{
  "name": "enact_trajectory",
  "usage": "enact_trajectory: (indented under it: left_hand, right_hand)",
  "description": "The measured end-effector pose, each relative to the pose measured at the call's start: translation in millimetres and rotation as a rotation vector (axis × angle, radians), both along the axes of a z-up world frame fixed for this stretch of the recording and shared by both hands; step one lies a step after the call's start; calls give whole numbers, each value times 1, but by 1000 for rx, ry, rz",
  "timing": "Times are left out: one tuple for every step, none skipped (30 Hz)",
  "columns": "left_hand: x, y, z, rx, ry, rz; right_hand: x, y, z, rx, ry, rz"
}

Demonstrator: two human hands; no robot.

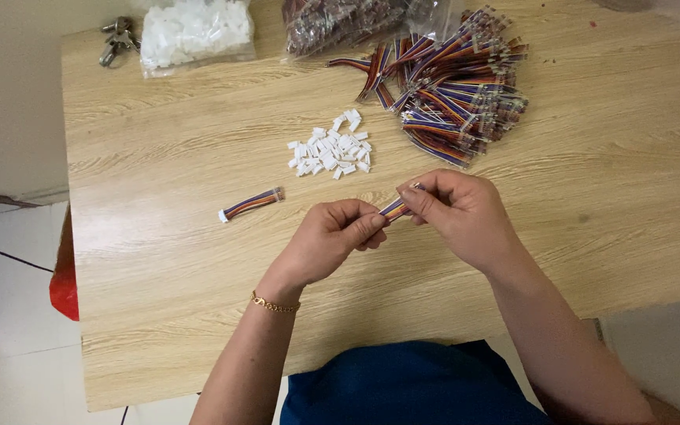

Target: Attaching white plastic connectors to the ends of multi-colored ribbon cables

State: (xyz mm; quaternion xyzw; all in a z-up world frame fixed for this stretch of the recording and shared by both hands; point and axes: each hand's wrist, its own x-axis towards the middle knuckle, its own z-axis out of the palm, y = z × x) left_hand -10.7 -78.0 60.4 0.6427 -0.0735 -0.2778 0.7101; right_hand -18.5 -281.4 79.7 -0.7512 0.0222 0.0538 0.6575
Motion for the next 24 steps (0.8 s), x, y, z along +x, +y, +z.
enact_trajectory:
  left_hand:
    - [0, 1, 0, 0, 0, 0]
    - [1, 2, 0, 4, -4, 1]
    - [1, 3, 1, 9, -9, 2]
    - [1, 4, 1, 8, -10, 3]
    - [1, 5, 1, 3, -3, 6]
    - [1, 6, 2, -2, 4, 11]
    - [2, 6, 3, -3, 4, 12]
    - [2, 7, 4, -4, 3, 6]
    - [2, 7, 5, -4, 2, 0]
    - [2, 7, 5, -4, 3, 2]
    - [3, 7, 5, -9, 6, 8]
    - [3, 7, 4, -13, 9, 11]
    - [3, 7, 7, -13, 10, 11]
    - [3, 8, 9, -7, -2, 0]
    - [3, 8, 11, 0, -14, -11]
    - [3, 8, 11, 0, -15, -12]
    - [3, 7, 10, -8, -14, -12]
    - [3, 6, 10, -16, -14, -12]
    - [3, 6, 9, -16, -15, -13]
    - [3, 6, 8, -11, -13, -8]
    - [3, 6, 7, -7, -12, -2]
    - [2, 6, 6, -7, -12, -2]
    - [1, 6, 4, 1, -18, -3]
    - [0, 6, 3, 8, -25, -3]
  right_hand:
    - [-1, 1, 4, 0, 0, 0]
    - [-1, 1, 9, -1, -9, -11]
    - [-2, 2, 13, -2, -18, -21]
    - [-1, 2, 11, -2, -19, -20]
    - [-1, 1, 9, 8, -12, -31]
    - [0, 0, 6, 19, -5, -41]
    - [0, 0, 7, 18, -6, -39]
    - [0, -1, 7, 19, 1, -36]
    - [0, -1, 7, 19, 8, -32]
    - [0, 0, 10, 20, 9, -30]
    - [0, 2, 13, 17, 11, -30]
    - [0, 2, 16, 14, 13, -32]
    - [0, 1, 15, 14, 14, -32]
    - [0, 0, 13, 11, 0, -24]
    - [0, -1, 11, 8, -14, -17]
    - [0, -1, 11, 8, -15, -18]
    - [-1, -2, 11, 5, -23, -8]
    - [-1, -3, 11, 3, -31, 1]
    - [-1, -2, 13, 3, -32, 0]
    - [-1, -1, 14, 6, -47, -11]
    - [-1, 0, 15, 9, -63, -22]
    - [-1, -3, 11, 9, -63, -22]
    - [-2, -5, 6, -2, -80, -17]
    - [-2, -8, 2, -13, -98, -11]
